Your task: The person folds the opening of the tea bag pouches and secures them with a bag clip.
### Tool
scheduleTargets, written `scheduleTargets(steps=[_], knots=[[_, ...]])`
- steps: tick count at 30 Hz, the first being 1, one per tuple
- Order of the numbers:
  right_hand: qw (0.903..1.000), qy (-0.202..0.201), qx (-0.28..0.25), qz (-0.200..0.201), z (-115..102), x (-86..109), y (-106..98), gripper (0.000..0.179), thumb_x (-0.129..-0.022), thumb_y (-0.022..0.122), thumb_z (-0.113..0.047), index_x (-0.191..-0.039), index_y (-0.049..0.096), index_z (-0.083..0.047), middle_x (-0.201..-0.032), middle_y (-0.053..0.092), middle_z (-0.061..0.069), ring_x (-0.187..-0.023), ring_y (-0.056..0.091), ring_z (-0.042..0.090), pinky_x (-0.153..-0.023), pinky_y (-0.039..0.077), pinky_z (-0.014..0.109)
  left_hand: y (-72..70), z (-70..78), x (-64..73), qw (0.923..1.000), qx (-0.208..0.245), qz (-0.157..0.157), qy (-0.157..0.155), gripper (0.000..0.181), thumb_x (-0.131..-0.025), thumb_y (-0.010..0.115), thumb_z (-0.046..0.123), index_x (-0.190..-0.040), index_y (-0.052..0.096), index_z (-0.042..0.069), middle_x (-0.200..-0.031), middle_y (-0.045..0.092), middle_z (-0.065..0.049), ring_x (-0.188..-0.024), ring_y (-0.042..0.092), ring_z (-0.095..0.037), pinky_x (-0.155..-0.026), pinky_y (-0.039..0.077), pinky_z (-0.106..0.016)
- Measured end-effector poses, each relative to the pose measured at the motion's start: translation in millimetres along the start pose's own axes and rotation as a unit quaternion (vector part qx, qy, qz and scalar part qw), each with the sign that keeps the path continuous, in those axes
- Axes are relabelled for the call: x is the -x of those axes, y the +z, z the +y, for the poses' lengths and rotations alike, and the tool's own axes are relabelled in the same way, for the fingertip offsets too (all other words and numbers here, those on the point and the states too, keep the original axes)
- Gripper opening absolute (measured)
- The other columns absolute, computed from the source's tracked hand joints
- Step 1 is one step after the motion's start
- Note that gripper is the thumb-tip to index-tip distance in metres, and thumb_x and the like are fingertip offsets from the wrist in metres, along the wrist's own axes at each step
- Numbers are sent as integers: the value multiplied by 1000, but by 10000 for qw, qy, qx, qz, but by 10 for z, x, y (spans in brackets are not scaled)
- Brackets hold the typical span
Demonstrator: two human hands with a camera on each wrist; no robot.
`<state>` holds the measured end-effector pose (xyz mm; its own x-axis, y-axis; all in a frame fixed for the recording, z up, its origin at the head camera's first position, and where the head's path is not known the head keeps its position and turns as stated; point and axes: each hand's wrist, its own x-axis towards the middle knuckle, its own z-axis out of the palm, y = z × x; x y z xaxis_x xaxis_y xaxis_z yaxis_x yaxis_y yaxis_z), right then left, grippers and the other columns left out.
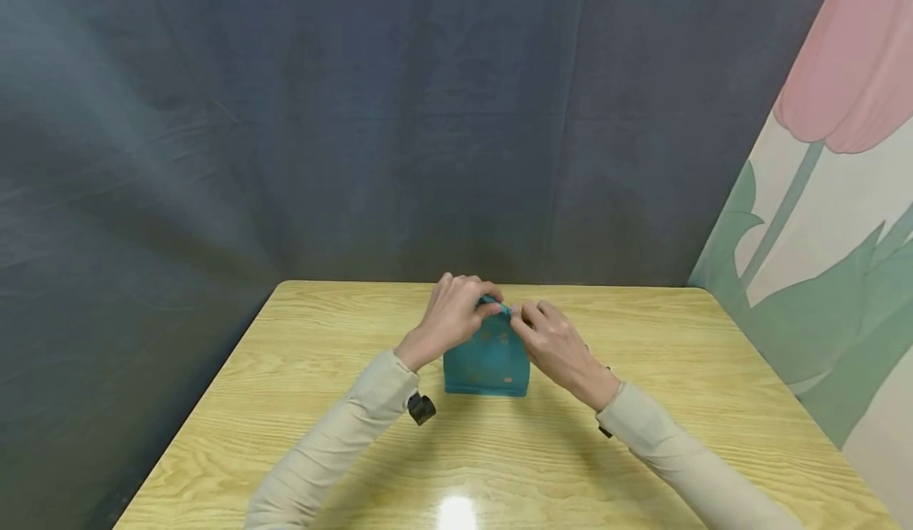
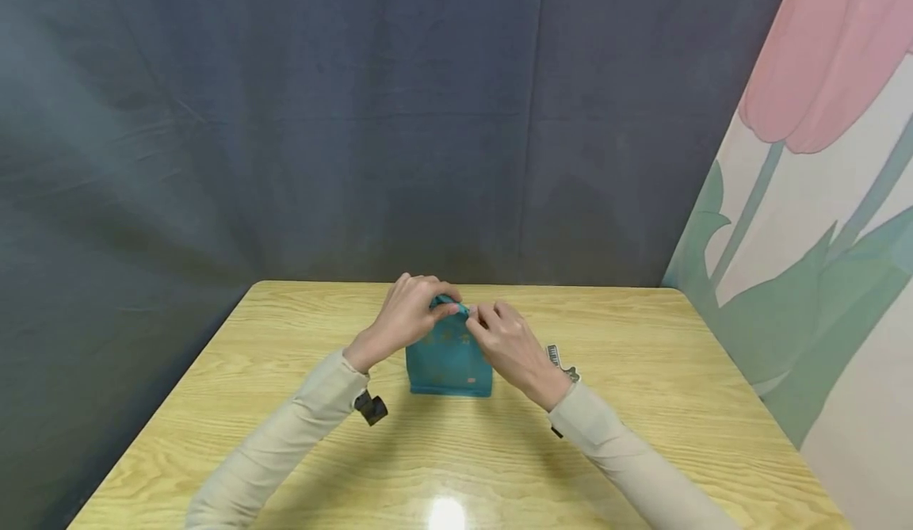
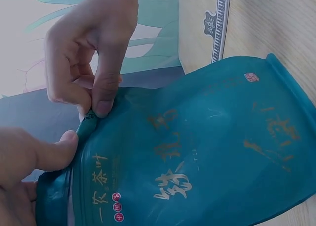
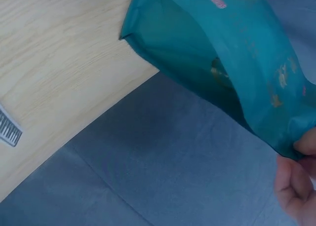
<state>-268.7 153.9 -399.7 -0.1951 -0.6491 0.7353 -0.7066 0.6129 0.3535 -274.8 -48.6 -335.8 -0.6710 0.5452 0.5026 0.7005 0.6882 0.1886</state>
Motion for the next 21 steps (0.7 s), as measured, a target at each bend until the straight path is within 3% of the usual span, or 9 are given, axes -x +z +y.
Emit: scheduleTargets(steps=[3, 5, 8, 15, 21], knots=[[9987, 252, -437, -33, 9, 2, -12, 19, -101, 45, 2, -97, 64, 3, -80, 49, 11, -63, 41, 21, -51, 39, 29, 10, -6, 3, 10000, 19, -25, -43, 12, -91, 73, 22, -99, 79, 14, -86, 72, 0, -57, 46, -10, -64, 27, -28], [9953, 509, -821, -36, 22, -8, -23, 10, -92, 62, 9, -95, 67, 2, -82, 54, 11, -65, 48, 22, -51, 45, 30, 17, -10, 5, 10000, 21, -26, -76, 12, -91, 74, 22, -99, 79, 15, -87, 72, 1, -57, 46, -10, -64, 27, -28], [9873, 837, -1348, -3, 55, -26, -45, 23, -74, 78, 16, -90, 71, 1, -83, 60, 10, -68, 57, 23, -53, 50, 32, 21, -4, -2, 9999, 9, -23, -109, 13, -90, 74, 23, -99, 79, 15, -88, 72, 1, -58, 48, -9, -64, 28, -28], [9766, 1079, -1855, 103, 133, -43, -80, 20, -71, 82, 13, -80, 72, -1, -81, 64, 9, -65, 63, 18, -55, 52, 29, 26, 24, -26, 9999, 11, -48, -139, 13, -90, 75, 22, -99, 79, 15, -89, 73, 0, -57, 45, -10, -64, 27, -28], [9562, 1575, -2465, -67, 162, -40, -101, 17, -75, 82, 7, -81, 72, -6, -80, 64, 4, -63, 61, 11, -56, 52, 24, 20, 41, -29, 9999, -18, -61, -133, 12, -89, 75, 22, -99, 79, 16, -89, 72, 1, -57, 45, -10, -64, 27, -28]])
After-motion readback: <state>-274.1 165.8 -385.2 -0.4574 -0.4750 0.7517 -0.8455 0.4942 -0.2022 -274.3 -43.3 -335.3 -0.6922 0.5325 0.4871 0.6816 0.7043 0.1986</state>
